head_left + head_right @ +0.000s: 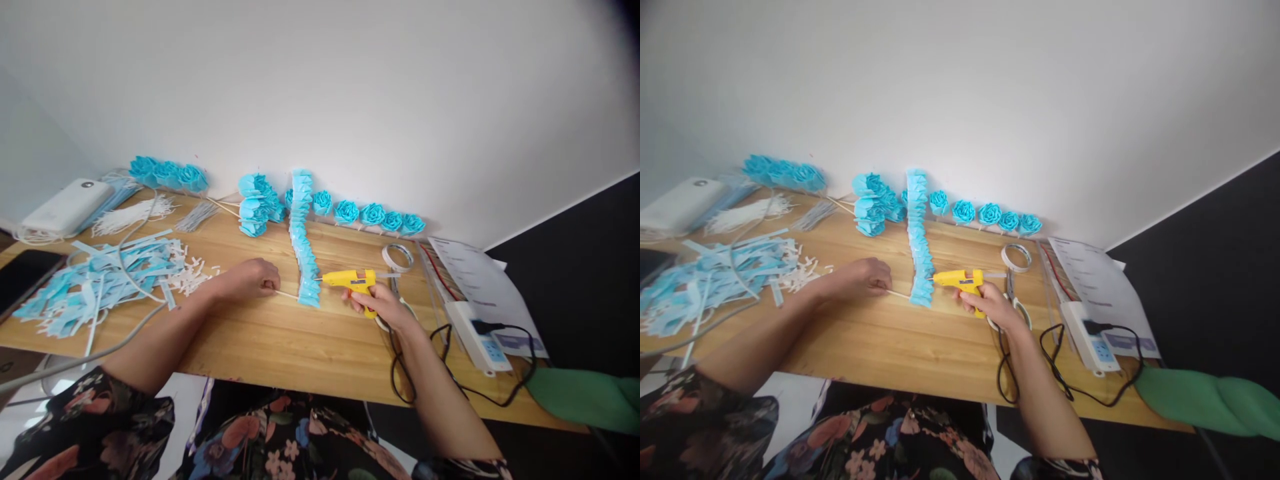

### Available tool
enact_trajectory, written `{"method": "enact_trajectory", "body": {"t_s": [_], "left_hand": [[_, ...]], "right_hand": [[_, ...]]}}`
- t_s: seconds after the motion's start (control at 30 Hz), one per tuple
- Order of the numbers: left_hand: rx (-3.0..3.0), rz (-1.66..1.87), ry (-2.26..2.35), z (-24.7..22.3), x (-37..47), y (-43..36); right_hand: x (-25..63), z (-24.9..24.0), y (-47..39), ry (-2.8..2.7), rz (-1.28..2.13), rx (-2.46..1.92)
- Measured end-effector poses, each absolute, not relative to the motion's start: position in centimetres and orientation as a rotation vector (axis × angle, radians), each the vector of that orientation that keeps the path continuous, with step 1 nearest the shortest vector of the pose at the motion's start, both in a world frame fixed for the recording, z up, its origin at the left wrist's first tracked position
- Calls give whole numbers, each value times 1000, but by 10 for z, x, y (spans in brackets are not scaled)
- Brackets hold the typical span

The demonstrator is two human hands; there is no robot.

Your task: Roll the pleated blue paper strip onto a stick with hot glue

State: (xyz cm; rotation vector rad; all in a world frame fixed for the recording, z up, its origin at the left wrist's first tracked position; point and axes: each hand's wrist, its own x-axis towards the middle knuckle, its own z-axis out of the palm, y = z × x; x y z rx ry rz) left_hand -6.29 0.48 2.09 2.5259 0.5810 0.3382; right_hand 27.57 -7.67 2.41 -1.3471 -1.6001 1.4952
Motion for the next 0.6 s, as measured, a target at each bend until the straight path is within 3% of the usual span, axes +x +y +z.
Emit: {"method": "enact_trajectory", "body": {"t_s": [0.6], "left_hand": [[2496, 363, 597, 18, -64, 6]], "right_hand": [[278, 24, -77, -1595, 1469, -1375]]}}
